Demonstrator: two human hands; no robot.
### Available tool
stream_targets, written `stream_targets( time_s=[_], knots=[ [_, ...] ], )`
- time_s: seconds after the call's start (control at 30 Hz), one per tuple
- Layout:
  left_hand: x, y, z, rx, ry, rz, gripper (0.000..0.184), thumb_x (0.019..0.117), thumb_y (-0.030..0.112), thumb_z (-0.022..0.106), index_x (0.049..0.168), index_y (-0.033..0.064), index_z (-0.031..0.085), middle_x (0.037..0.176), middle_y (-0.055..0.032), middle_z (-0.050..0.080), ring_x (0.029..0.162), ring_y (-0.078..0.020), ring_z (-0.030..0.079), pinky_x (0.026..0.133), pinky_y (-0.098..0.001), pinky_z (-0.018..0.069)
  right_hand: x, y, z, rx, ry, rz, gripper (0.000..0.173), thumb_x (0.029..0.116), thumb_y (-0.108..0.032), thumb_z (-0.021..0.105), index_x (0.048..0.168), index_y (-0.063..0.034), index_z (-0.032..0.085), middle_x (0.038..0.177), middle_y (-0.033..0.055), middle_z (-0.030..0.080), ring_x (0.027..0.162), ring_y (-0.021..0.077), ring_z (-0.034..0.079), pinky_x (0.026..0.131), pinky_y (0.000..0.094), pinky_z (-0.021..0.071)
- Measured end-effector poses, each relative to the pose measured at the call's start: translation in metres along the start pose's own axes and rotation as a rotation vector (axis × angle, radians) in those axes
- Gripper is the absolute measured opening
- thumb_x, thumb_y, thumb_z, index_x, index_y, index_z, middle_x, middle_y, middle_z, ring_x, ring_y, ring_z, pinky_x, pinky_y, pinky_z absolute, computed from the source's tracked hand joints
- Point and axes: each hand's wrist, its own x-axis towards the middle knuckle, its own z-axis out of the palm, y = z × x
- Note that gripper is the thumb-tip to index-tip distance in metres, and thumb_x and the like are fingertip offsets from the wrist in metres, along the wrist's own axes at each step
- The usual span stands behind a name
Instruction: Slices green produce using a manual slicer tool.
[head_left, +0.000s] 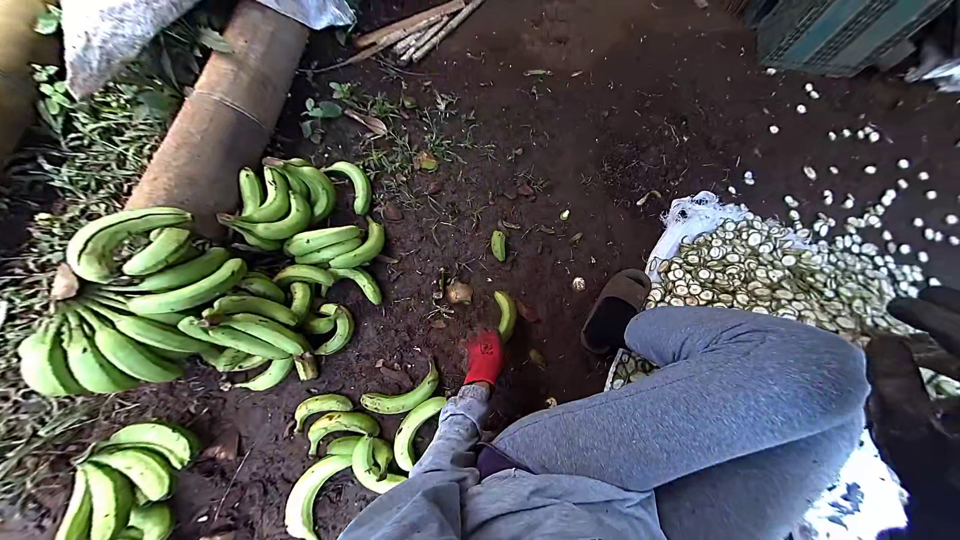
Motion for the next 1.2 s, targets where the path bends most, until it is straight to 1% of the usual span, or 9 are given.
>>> stream_targets(
  time_s=[0.17, 0.33, 0.47, 0.57, 0.7, 0.83, 0.93, 1.0, 1.2],
  knots=[
    [0.021, -0.002, 0.025, 0.069, -0.053, 0.06, 0.064, 0.093, 0.022, 0.07, 0.146, -0.0049, 0.047, 0.144, -0.0306, 0.052, 0.134, -0.0463, 0.052, 0.109, -0.0616, 0.0424, -0.01, -0.01, -0.015, 0.08, 0.032, 0.077, 0.038, 0.0988, -0.025, 0.059, 0.123, 0.0014, 0.069, 0.134, 0.0245, 0.063, 0.121, 0.0269, 0.063, 0.1, 0.0355, 0.0531],
    [-0.01, 0.05, -0.031, -0.522, 0.199, 0.196, 0.051, 0.0969, 0.026, 0.07, 0.133, -0.0089, 0.059, 0.125, -0.0311, 0.064, 0.122, -0.0429, 0.061, 0.109, -0.0577, 0.0445, -0.038, -0.012, -0.027, 0.214, 0.152, 0.089, 0.031, 0.0974, -0.019, 0.06, 0.117, 0.001, 0.072, 0.126, 0.0178, 0.068, 0.122, 0.0164, 0.063, 0.1, 0.0277, 0.0525],
    [-0.082, 0.151, -0.108, -0.555, 0.465, 0.73, 0.058, 0.0888, 0.021, 0.075, 0.133, -0.0119, 0.058, 0.121, -0.031, 0.067, 0.115, -0.0409, 0.066, 0.103, -0.0566, 0.0501, -0.048, -0.023, -0.012, 0.56, 0.168, 0.261, 0.054, 0.0969, -0.035, 0.064, 0.133, 0.0053, 0.059, 0.131, 0.014, 0.067, 0.118, 0.015, 0.066, 0.1, 0.0327, 0.0561],
    [-0.154, 0.242, -0.146, -0.259, 0.539, 1.173, 0.058, 0.0821, 0.025, 0.08, 0.129, -0.0056, 0.064, 0.123, -0.0309, 0.065, 0.115, -0.0474, 0.064, 0.095, -0.0639, 0.0511, -0.034, -0.033, -0.016, 0.8, 0.192, 0.417, 0.104, 0.0816, -0.048, 0.079, 0.161, -0.0088, 0.025, 0.16, 0.0101, 0.041, 0.137, 0.0176, 0.053, 0.107, 0.0343, 0.0521],
    [-0.231, 0.349, -0.124, 0.059, 0.791, 1.805, 0.048, 0.0758, 0.025, 0.083, 0.122, 0.0162, 0.073, 0.124, -0.0159, 0.069, 0.116, -0.041, 0.063, 0.094, -0.0587, 0.0481, -0.033, -0.011, -0.054, 1.036, 0.673, 0.518, 0.089, 0.0813, -0.009, 0.078, 0.156, -0.0133, 0.031, 0.135, 0.006, 0.062, 0.11, 0.0165, 0.069, 0.086, 0.0323, 0.0621],
    [-0.275, 0.42, -0.072, -0.138, 0.053, 1.707, 0.116, 0.0655, 0.02, 0.094, 0.161, 0.0089, 0.03, 0.164, -0.0223, 0.029, 0.145, -0.0391, 0.039, 0.11, -0.0556, 0.0438, -0.087, 0.051, -0.089, 1.018, 1.07, 0.469, 0.063, 0.0853, 0.001, 0.068, 0.142, -0.0107, 0.045, 0.118, 0.0044, 0.066, 0.105, 0.0187, 0.068, 0.09, 0.0388, 0.0608],
    [-0.276, 0.453, -0.025, -0.353, -0.678, 1.412, 0.126, 0.0689, 0.004, 0.092, 0.166, 0.0259, 0.014, 0.158, -0.0165, 0.039, 0.113, -0.0274, 0.064, 0.08, -0.0433, 0.061, -0.132, 0.09, -0.091, 0.942, 1.22, 0.503, 0.067, 0.0806, 0.006, 0.064, 0.142, -0.0124, 0.044, 0.125, 0.0043, 0.065, 0.113, 0.0203, 0.066, 0.094, 0.0407, 0.0592],
    [-0.275, 0.463, 0.01, -0.438, -0.819, 1.367, 0.113, 0.0729, -0.001, 0.087, 0.163, 0.0257, 0.025, 0.151, -0.0147, 0.048, 0.1, -0.0235, 0.066, 0.073, -0.0387, 0.0604, -0.154, 0.108, -0.078, 0.904, 1.314, 0.545, 0.074, 0.0785, 0.007, 0.066, 0.145, -0.0154, 0.041, 0.131, 0.0035, 0.062, 0.116, 0.0207, 0.065, 0.094, 0.0416, 0.0588],
    [-0.252, 0.459, 0.073, -0.131, -0.699, 1.43, 0.093, 0.0758, 0.015, 0.091, 0.156, 0.0113, 0.043, 0.15, -0.0152, 0.052, 0.133, -0.0257, 0.056, 0.11, -0.044, 0.0488, -0.194, 0.141, -0.037, 0.745, 1.412, 0.863, 0.099, 0.0702, 0.007, 0.069, 0.155, -0.0212, 0.027, 0.136, 0.007, 0.057, 0.11, 0.0214, 0.067, 0.086, 0.0408, 0.0611]
  ],
)
